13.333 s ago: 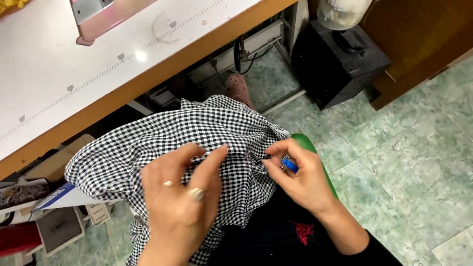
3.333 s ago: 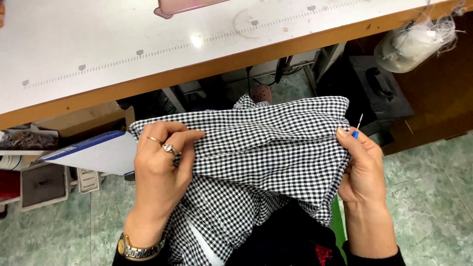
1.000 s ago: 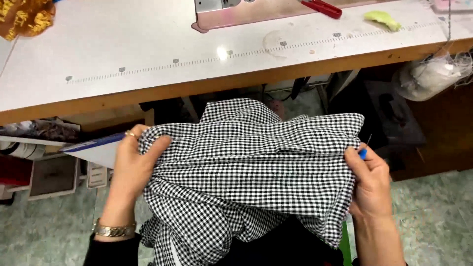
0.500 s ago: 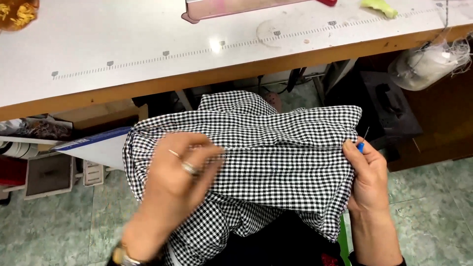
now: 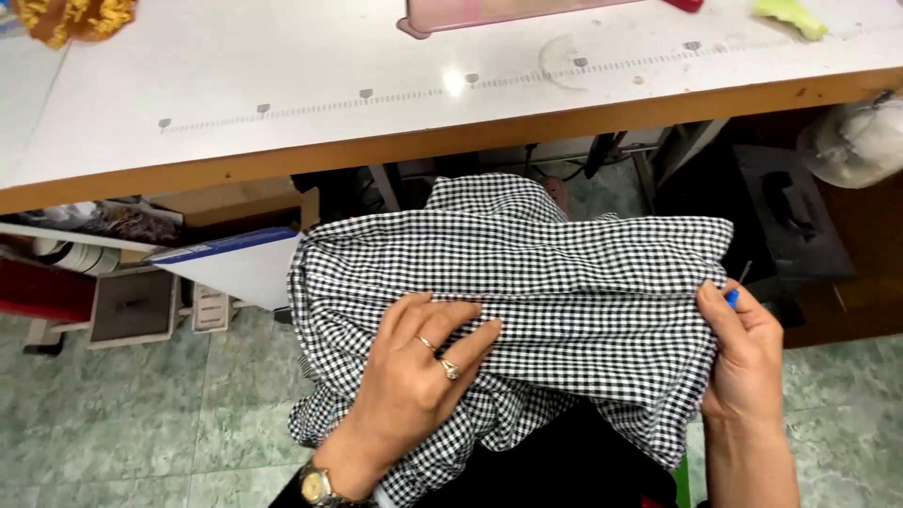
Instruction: Using a seam ripper to remove loose threads from a checkered garment on a sewing table.
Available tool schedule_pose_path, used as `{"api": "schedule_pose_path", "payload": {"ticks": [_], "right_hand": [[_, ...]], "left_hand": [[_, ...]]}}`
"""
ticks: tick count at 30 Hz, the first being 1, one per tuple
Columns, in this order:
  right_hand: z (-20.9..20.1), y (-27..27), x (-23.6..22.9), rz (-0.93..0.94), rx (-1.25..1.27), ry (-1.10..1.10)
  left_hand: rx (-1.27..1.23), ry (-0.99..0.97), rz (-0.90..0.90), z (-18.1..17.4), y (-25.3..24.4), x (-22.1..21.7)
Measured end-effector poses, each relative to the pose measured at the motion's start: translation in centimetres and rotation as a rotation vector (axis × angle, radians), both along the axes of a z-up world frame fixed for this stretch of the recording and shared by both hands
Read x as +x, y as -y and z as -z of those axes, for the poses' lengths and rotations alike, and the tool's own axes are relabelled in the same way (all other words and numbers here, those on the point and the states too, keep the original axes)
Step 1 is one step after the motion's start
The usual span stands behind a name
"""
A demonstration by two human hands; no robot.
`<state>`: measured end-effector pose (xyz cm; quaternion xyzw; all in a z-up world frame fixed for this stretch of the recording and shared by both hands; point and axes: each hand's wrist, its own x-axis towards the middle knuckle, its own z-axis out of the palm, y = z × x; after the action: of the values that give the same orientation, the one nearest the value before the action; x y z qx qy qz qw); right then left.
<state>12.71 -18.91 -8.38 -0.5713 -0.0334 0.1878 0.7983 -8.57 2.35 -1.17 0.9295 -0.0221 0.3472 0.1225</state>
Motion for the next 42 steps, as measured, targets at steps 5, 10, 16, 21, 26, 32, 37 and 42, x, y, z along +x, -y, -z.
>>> {"api": "schedule_pose_path", "payload": {"ticks": [5,10,16,21,26,32,37,42], "right_hand": [[0.4,0.3,0.2,0.026,-0.045,0.001],[0.7,0.5,0.2,0.04,-0.094,-0.016],[0.7,0.4,0.1,0.042,-0.103,-0.018],[-0.2,-0.1,-0.2,0.031,-0.122,-0.021],[-0.9,-0.1,-0.2,0.049,-0.142,-0.03],[-0.8,0.5,0.3,0.029,-0.156,-0.038],[-0.8,0.7,0.4,0.021,-0.128,-0.027],[-1.5,0.7,0.2,0.027,-0.098,-0.016]], "left_hand": [[0.023,0.06,0.001,1.5,0.7,-0.7],[0.06,0.064,-0.034,2.0,0.8,-0.9],[0.033,0.077,-0.032,2.3,0.9,-0.9],[0.01,0.069,-0.03,2.1,0.8,-1.3],[-0.122,0.336,-0.126,-0.1,-1.5,-2.2],[-0.797,0.05,-0.621,-2.0,-7.0,-3.9],[-1.457,-0.166,-0.582,-4.0,-8.0,-2.2],[-1.66,-0.041,-0.432,-1.8,-9.1,-2.7]]}}
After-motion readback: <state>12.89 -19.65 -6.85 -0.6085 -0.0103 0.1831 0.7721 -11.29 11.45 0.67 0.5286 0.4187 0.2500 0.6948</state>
